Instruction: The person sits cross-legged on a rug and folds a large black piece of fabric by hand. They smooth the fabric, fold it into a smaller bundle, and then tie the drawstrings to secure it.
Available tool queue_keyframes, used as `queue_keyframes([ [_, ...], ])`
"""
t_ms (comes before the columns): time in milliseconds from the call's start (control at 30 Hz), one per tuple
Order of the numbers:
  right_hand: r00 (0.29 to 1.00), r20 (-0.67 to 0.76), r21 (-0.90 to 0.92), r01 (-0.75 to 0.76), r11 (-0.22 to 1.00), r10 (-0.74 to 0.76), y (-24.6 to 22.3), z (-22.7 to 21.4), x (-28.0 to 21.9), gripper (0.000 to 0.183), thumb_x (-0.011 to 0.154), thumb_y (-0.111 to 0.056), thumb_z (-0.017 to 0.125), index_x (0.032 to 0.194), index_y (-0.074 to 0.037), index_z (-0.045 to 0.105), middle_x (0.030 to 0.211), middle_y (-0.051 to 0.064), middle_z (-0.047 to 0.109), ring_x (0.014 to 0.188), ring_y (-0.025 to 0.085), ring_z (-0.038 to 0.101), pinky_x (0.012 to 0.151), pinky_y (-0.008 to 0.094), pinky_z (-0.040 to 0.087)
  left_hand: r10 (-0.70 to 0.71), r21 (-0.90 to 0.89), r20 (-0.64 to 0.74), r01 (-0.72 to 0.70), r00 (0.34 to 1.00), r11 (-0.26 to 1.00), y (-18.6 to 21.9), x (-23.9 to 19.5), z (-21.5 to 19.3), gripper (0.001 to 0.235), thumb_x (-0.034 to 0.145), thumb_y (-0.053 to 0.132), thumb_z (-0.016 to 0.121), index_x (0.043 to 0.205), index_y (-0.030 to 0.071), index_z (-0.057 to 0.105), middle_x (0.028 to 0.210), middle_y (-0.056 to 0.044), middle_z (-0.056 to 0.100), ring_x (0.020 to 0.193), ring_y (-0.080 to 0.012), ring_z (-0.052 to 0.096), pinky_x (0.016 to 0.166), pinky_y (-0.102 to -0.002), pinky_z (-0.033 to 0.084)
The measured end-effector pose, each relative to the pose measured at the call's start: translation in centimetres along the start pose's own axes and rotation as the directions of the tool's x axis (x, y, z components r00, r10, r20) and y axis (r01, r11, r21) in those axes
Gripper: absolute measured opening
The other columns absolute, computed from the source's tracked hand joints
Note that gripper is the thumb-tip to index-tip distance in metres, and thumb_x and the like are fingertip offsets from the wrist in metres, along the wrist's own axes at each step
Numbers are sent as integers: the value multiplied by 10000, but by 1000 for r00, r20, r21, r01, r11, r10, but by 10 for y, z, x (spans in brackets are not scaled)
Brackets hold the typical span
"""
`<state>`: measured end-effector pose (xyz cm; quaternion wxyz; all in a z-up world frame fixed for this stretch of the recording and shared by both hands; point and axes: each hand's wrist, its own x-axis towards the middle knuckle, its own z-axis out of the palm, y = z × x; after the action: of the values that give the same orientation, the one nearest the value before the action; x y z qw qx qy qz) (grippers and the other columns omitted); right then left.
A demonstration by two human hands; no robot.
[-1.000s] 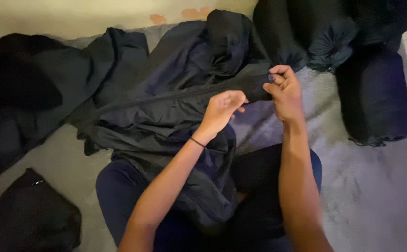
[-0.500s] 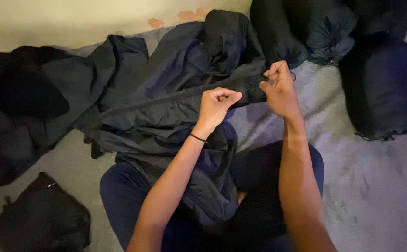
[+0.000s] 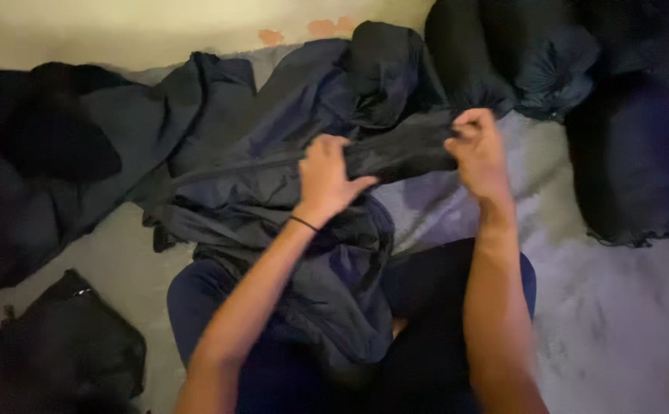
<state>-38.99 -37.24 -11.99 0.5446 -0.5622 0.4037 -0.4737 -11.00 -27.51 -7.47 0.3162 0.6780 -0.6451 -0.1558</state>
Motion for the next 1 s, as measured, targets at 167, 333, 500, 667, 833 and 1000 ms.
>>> queue_keyframes([
  [167, 844, -493, -176, 140, 974, -210, -7, -21, 9, 431, 985, 167, 658, 1271, -141, 559, 1050, 54, 682, 979, 164, 683, 846, 271, 533, -227, 579, -38, 207, 973, 789, -94, -3, -91, 1212, 637, 374, 1066, 1582, -30, 425, 1556, -392, 452, 1516, -559, 351, 1197, -764, 230],
  [333, 802, -522, -425, 51, 904, -290, -10, 4, 6, 452, 960, 122, 720, 1290, -127, 538, 1228, 121, 572, 1224, 268, 620, 1022, 392, 496, -680, 688, 31, 478, 732, 546, -195, -18, -151, 966, 689, 714, 888, 1405, 96, 688, 1360, -221, 723, 1282, -437, 676, 1054, -685, 400],
  [500, 976, -217, -588, -127, 799, -5, 4, 71, -20, 676, 917, -83, 861, 1487, -43, 500, 1278, 368, 669, 1286, 579, 609, 1103, 675, 455, -628, 496, 391, 421, 673, 760, -187, -16, -115, 343, 866, 419, 683, 1038, 190, 872, 949, -95, 857, 1112, -411, 783, 925, -584, 605],
  [667, 884, 165, -871, -78, 485, 438, -23, 164, -59, 1222, 892, -337, 875, 1737, -84, 30, 1204, 431, 718, 1195, 605, 684, 1065, 704, 499, -560, 411, 189, 453, 807, 792, -160, -11, -121, 358, 894, 555, 663, 1049, 297, 855, 1075, -116, 830, 1119, -392, 769, 881, -562, 623],
  [833, 733, 345, -888, 53, 456, 587, 42, 181, -61, 1145, 886, -518, 855, 1677, -15, 197, 1335, 415, 676, 1288, 569, 650, 1101, 667, 503, -836, 359, 122, 762, 534, 539, -206, -28, -156, 1254, 772, 638, 897, 1648, 73, 202, 1648, -322, 343, 1548, -465, 360, 1213, -619, 369],
  [1000, 694, 344, -937, 215, 274, 632, 92, 182, -28, 497, 967, -411, 716, 1414, -198, 680, 1187, 209, 798, 1158, 433, 763, 940, 527, 640, -654, 527, 583, 389, 481, 756, -208, -20, -128, 683, 898, 463, 706, 1395, -6, 720, 1403, -292, 707, 1359, -464, 641, 1091, -624, 543],
])
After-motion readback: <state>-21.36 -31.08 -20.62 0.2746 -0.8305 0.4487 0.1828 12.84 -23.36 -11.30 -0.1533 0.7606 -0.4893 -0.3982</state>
